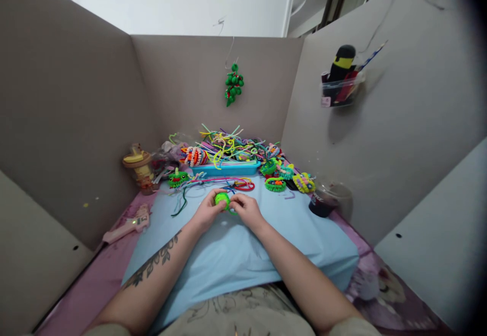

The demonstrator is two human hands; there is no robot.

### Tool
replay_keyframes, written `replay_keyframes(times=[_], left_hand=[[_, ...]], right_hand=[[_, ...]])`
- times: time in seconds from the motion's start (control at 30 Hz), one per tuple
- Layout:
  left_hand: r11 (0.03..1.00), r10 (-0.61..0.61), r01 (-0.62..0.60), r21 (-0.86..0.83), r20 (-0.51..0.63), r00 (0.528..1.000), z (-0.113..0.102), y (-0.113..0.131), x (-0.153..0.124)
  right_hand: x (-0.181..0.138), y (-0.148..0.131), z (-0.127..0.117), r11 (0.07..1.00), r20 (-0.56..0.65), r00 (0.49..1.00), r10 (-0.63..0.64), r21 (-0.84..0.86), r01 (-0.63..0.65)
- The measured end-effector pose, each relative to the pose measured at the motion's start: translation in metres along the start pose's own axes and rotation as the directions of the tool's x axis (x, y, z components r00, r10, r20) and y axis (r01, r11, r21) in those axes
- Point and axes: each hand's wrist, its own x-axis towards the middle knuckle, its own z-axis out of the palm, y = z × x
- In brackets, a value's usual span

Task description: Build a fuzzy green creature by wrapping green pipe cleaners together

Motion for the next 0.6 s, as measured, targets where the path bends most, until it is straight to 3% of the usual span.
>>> replay_keyframes(times=[0.2, 0.43, 0.53, 0.6], left_hand=[[0.994, -0.026, 0.017, -0.109, -0.078, 0.997, 0.000, -0.001, 0.003], [0.961, -0.053, 0.015, -0.276, -0.132, 0.990, -0.008, -0.001, 0.008], [0.970, -0.039, -0.001, -0.243, -0.160, 0.986, -0.009, -0.003, 0.010], [0.991, -0.015, -0.014, -0.131, -0.216, 0.976, -0.009, -0.006, 0.011]], right_hand=[[-0.001, 0.001, 0.005, 0.994, -0.005, 1.000, 0.027, 0.103, -0.026], [-0.004, 0.005, 0.007, 0.992, -0.026, 0.993, -0.119, 0.036, 0.120], [-0.007, 0.002, 0.004, 0.981, -0.049, 0.980, -0.192, -0.034, 0.191], [-0.009, -0.002, 0.001, 0.967, -0.077, 0.965, -0.250, -0.062, 0.246]])
